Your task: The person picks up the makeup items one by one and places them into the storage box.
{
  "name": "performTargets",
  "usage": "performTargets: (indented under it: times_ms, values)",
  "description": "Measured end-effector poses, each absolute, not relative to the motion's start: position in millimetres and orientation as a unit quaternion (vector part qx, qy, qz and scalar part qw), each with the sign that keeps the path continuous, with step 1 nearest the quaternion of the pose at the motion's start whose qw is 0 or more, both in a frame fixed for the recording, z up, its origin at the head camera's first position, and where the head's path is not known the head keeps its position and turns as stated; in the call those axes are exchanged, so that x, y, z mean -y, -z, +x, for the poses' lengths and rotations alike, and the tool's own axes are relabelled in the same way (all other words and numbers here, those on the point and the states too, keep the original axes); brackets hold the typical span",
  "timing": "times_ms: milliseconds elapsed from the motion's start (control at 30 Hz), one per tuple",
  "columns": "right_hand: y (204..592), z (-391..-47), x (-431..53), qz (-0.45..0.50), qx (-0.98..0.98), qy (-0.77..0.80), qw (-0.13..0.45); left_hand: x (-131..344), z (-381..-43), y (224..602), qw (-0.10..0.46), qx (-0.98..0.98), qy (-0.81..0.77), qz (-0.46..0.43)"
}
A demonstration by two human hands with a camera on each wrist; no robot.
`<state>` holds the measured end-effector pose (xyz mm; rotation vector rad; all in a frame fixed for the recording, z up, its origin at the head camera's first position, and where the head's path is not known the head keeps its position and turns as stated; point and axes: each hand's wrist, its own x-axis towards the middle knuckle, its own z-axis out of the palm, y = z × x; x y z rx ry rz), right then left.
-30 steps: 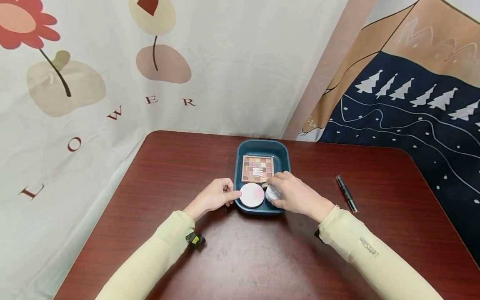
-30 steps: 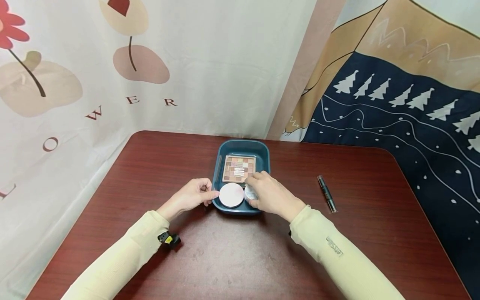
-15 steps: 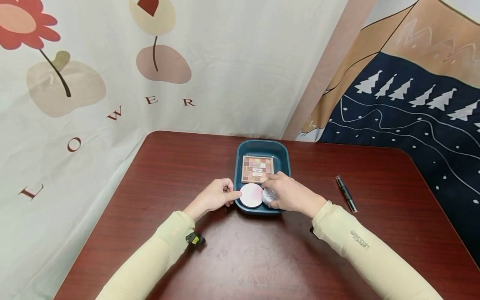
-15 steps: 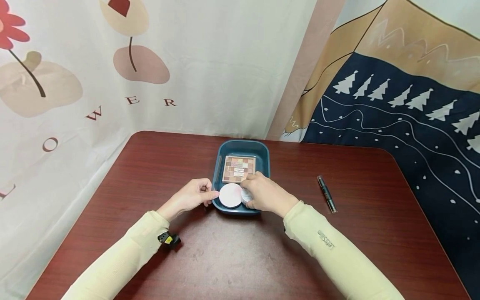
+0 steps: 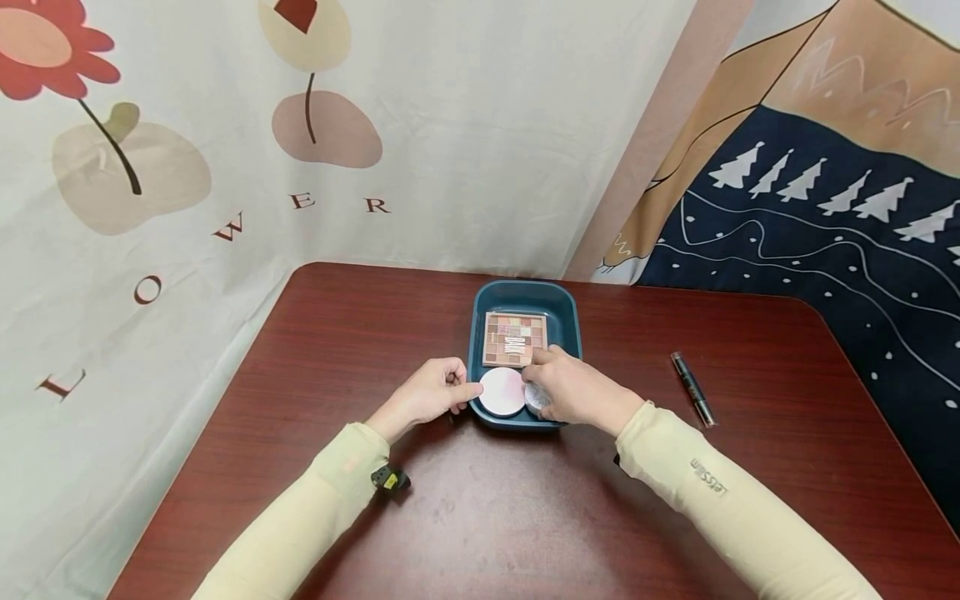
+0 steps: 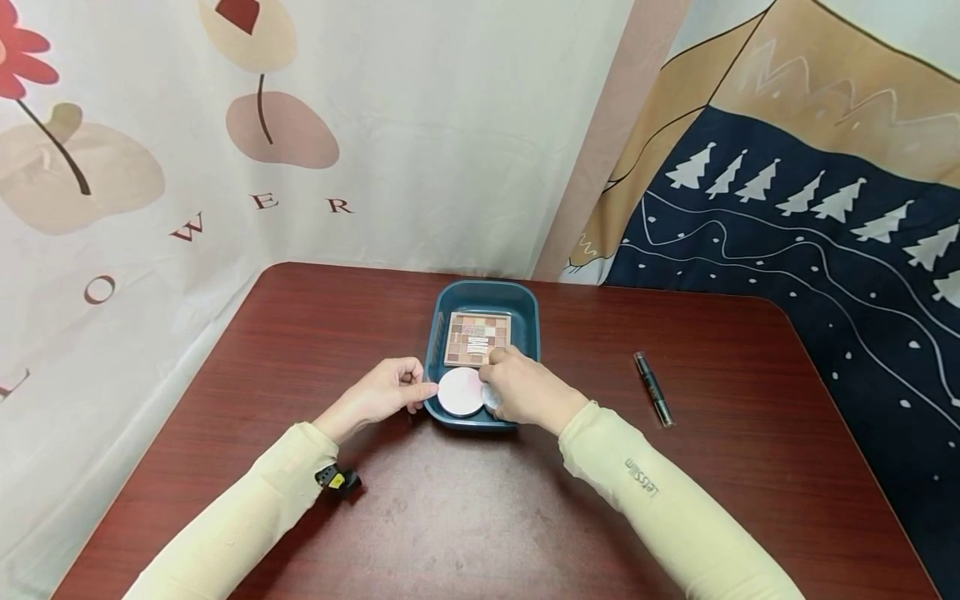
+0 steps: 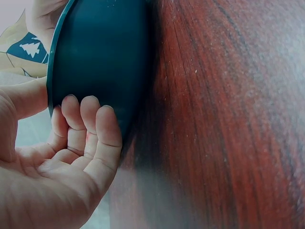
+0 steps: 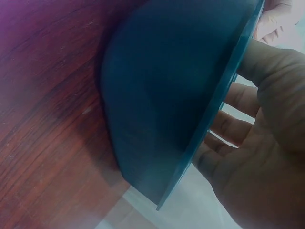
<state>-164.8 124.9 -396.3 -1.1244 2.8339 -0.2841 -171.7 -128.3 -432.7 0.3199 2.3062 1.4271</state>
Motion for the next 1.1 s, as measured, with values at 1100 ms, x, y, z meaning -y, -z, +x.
performTargets:
  times_ms: [1100]
  values:
    - [397.6, -163.9, -120.4, -0.336, -0.936, 0.047, 0.090, 128.7, -171.6, 432.3, 0.200, -0.827, -0.511, 0.120]
